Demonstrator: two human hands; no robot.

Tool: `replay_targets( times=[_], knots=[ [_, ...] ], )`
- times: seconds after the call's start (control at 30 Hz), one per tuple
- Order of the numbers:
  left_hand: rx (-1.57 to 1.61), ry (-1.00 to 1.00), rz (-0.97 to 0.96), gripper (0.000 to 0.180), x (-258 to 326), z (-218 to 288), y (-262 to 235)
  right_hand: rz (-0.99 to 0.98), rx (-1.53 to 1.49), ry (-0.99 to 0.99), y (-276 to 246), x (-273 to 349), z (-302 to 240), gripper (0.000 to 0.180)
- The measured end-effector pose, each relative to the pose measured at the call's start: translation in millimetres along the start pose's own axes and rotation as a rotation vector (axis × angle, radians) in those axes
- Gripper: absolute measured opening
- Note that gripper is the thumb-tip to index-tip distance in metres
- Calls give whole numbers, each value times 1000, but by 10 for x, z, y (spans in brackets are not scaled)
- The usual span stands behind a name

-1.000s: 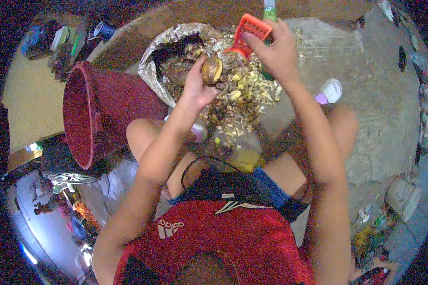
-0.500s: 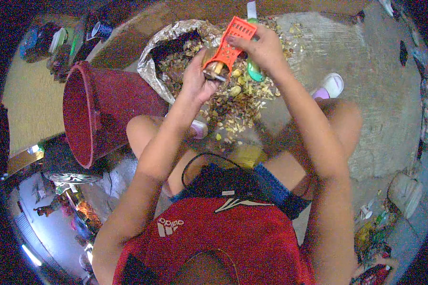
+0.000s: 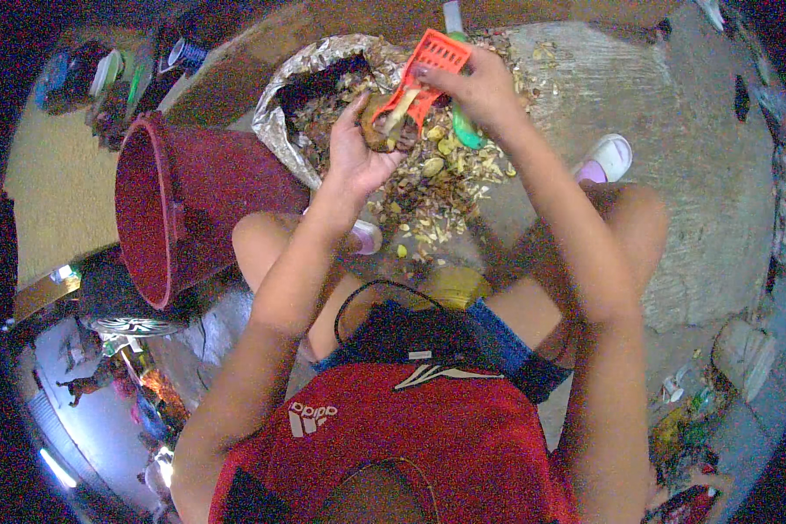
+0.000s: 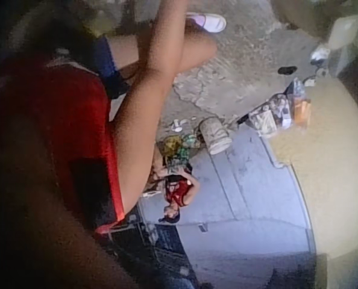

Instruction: The person takes potatoes from a sack, peels them using a peeler and a knife, and drops the peeled potatoes into a bucket of water.

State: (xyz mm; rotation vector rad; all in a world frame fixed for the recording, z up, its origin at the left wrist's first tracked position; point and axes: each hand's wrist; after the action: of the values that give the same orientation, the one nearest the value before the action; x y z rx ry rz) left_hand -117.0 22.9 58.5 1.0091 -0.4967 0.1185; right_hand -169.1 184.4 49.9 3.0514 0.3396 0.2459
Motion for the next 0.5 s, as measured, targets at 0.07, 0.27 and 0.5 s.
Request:
replay_targets(
  times=[0.07, 0.27, 0.5],
  knots=[
    [48, 11, 31, 41, -1, -7, 7, -25, 169, 27, 59, 17, 28, 30],
    [-14, 56, -1, 50, -28, -41, -31, 11, 231, -120, 67, 24, 29, 34],
    [-12, 10, 1, 38, -61, -5, -83, 91, 202, -101, 24, -72, 65, 34]
  ],
)
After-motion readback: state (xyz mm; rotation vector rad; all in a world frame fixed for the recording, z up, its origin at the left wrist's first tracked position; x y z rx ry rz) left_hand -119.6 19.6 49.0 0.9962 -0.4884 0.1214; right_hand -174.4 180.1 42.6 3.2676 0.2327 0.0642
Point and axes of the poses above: each hand's wrist, its own x-axis away from the middle knuckle, its own y-axis out of the palm, z = x × y, and after that the axes turned 10 degrees about y, right-handed
